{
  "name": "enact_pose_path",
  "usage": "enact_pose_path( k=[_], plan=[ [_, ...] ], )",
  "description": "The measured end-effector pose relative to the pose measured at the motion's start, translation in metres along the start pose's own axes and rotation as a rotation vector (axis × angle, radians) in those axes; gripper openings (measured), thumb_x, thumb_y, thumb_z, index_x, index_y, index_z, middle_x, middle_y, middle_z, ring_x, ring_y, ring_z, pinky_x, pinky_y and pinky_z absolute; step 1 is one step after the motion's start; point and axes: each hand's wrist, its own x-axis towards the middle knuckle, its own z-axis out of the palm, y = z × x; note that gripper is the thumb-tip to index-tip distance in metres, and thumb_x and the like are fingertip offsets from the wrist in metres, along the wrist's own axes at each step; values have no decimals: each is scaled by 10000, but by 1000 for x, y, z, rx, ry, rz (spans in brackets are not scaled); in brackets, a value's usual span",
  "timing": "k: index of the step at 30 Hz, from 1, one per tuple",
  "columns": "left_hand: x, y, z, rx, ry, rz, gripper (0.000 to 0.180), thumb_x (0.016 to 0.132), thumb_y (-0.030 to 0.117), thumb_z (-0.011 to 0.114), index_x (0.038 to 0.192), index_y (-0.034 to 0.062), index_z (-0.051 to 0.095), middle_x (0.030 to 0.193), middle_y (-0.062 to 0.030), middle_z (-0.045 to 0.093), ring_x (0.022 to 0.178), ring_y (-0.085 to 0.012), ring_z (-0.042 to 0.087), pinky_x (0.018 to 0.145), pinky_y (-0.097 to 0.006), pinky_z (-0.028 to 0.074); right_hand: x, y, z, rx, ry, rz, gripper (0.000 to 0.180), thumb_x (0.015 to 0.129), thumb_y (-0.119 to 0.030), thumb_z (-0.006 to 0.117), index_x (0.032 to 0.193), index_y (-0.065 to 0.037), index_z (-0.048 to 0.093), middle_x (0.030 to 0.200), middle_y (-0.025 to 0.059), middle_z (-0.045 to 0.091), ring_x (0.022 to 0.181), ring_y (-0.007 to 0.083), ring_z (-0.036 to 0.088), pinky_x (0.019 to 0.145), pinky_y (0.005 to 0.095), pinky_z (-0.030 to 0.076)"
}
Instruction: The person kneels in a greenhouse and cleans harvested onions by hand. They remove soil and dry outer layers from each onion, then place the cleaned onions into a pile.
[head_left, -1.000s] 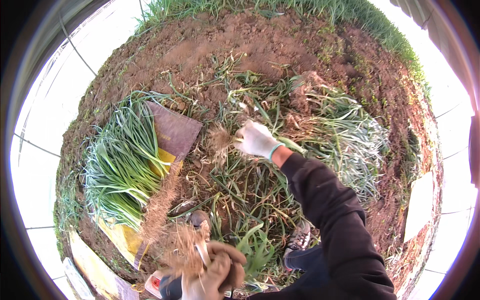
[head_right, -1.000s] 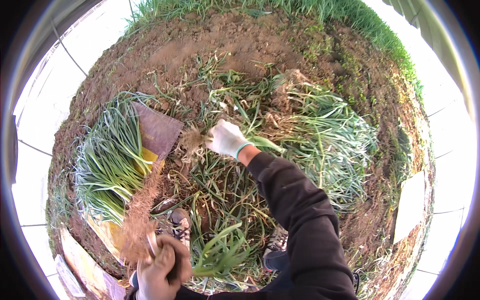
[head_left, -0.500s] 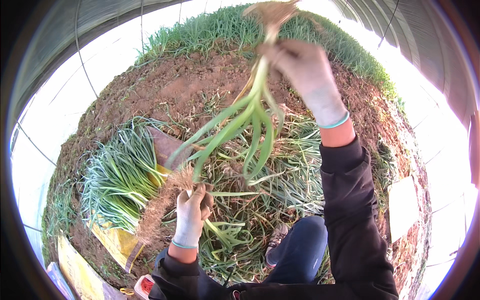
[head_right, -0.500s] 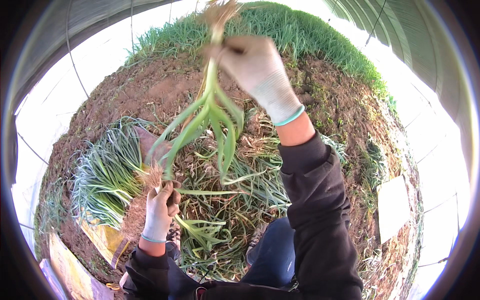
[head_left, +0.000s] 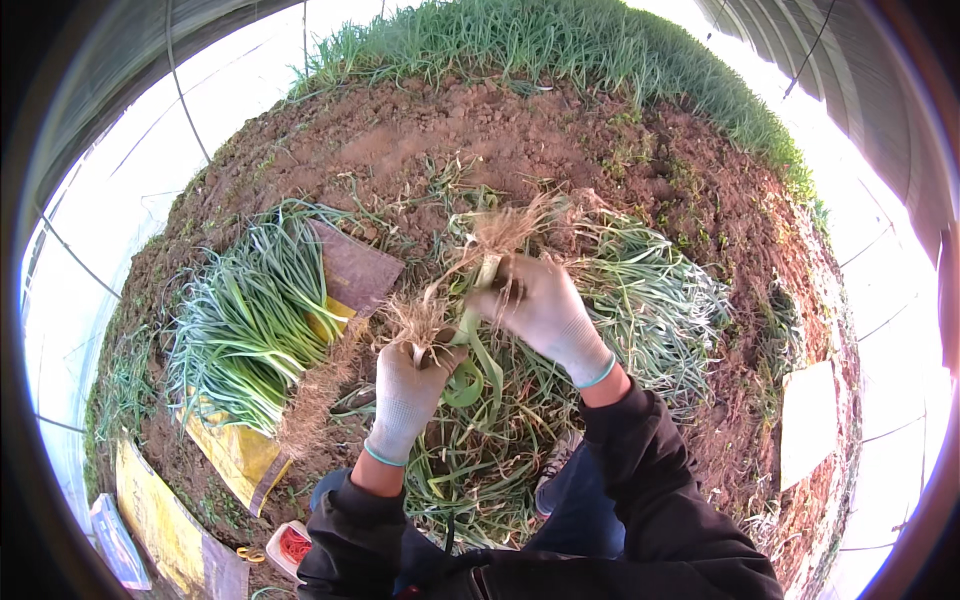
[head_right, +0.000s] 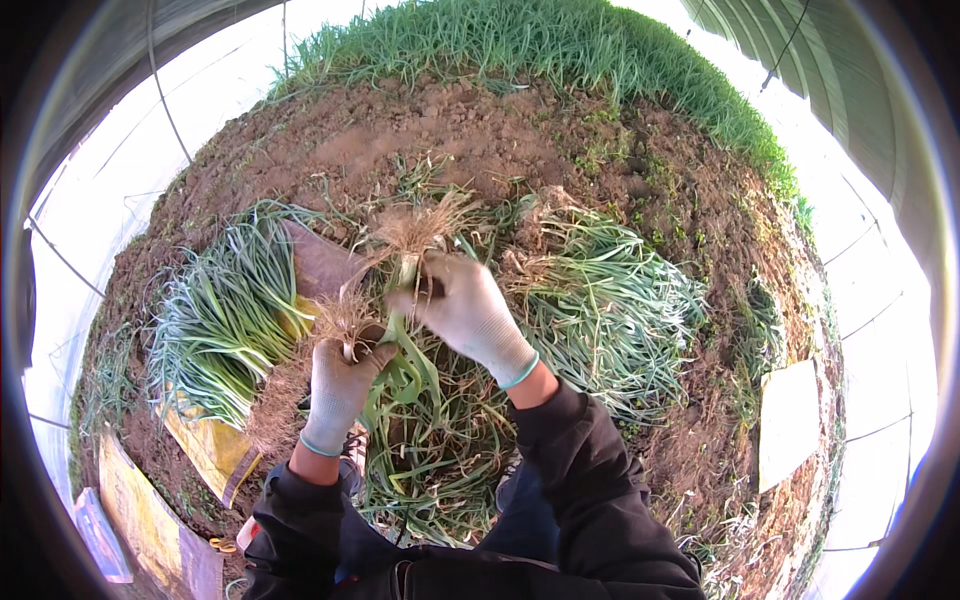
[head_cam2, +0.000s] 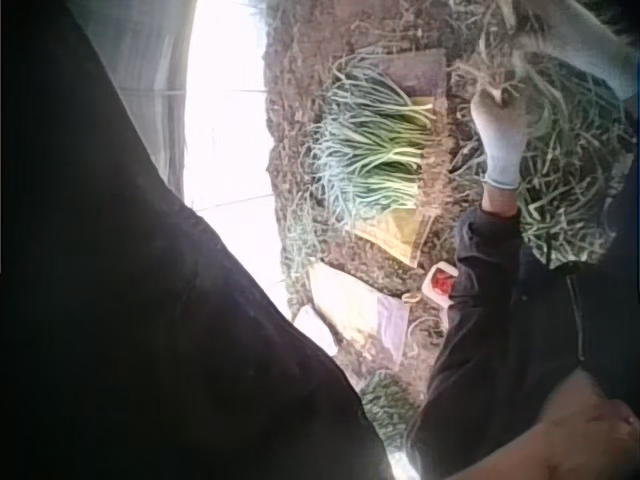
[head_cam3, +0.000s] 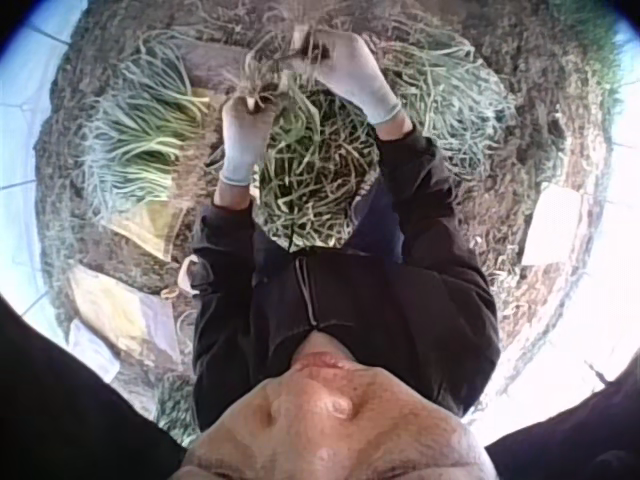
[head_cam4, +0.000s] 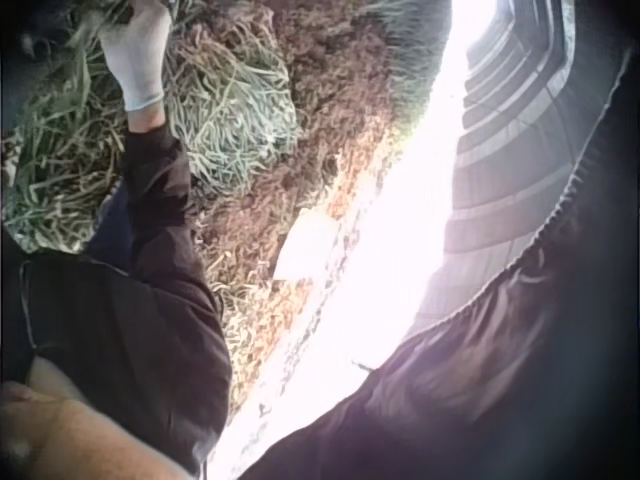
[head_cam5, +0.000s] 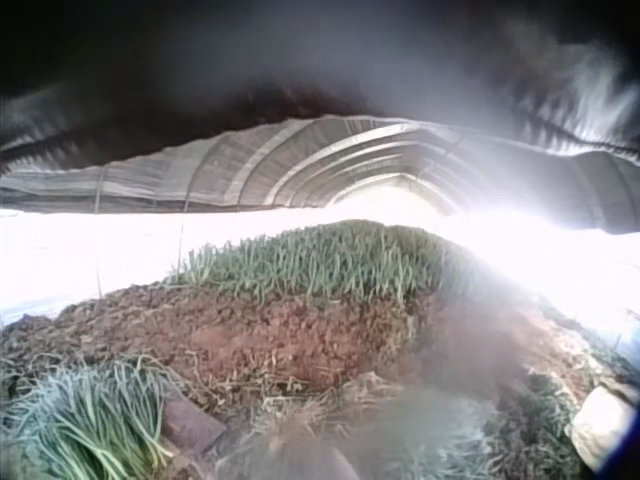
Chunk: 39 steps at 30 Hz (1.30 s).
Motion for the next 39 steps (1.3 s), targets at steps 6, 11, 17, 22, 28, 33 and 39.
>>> enact_pose_path(
  k=[6,11,17,22,28,33,39],
  plan=[
    [4,21,13,175,-1,-57,201,783,32,736,972,-16,687,714,-46,671,624,-56,567,572,-245,465,-13,30,-11,-3,-79,137,227,792,-225,763,886,-22,725,738,131,691,627,222,672,626,327,534],
    [2,33,16,371,-120,-93,168,803,42,721,958,-13,687,740,-55,677,638,-62,585,570,-244,461,-14,66,-75,-402,561,97,145,895,-194,667,900,-68,738,739,50,708,513,79,582,438,243,445],
    [5,33,18,153,-117,-154,188,795,65,762,948,-12,686,772,-61,690,686,-85,609,612,-244,477,-42,75,-120,-254,256,607,206,904,-252,646,979,-84,739,734,59,706,529,117,622,486,262,494],
    [6,21,17,185,-117,-82,215,797,131,779,929,-15,692,755,-25,679,643,-67,567,598,-248,454,-28,62,-50,-165,147,-74,425,865,-394,688,981,15,686,730,111,667,565,184,608,560,292,498],
    [7,33,24,238,-172,-144,230,785,101,785,942,-21,669,800,-39,679,698,-79,587,636,-254,474,-21,78,-47,-209,471,-105,280,976,-275,556,895,-25,653,615,57,588,502,155,563,472,305,456],
    [1,38,16,87,-151,-167,212,800,79,766,948,-36,667,780,-50,687,680,-87,601,618,-233,469,-31,88,-101,177,624,133,395,1021,-359,456,803,-78,627,621,-7,600,452,48,493,390,208,384],
    [7,37,4,-141,-321,-374,290,788,76,783,1016,-33,640,803,-62,687,660,-85,599,578,-204,465,-24,59,-49,531,93,-26,477,931,-461,580,932,13,632,691,65,668,494,97,567,451,211,439]
  ],
)
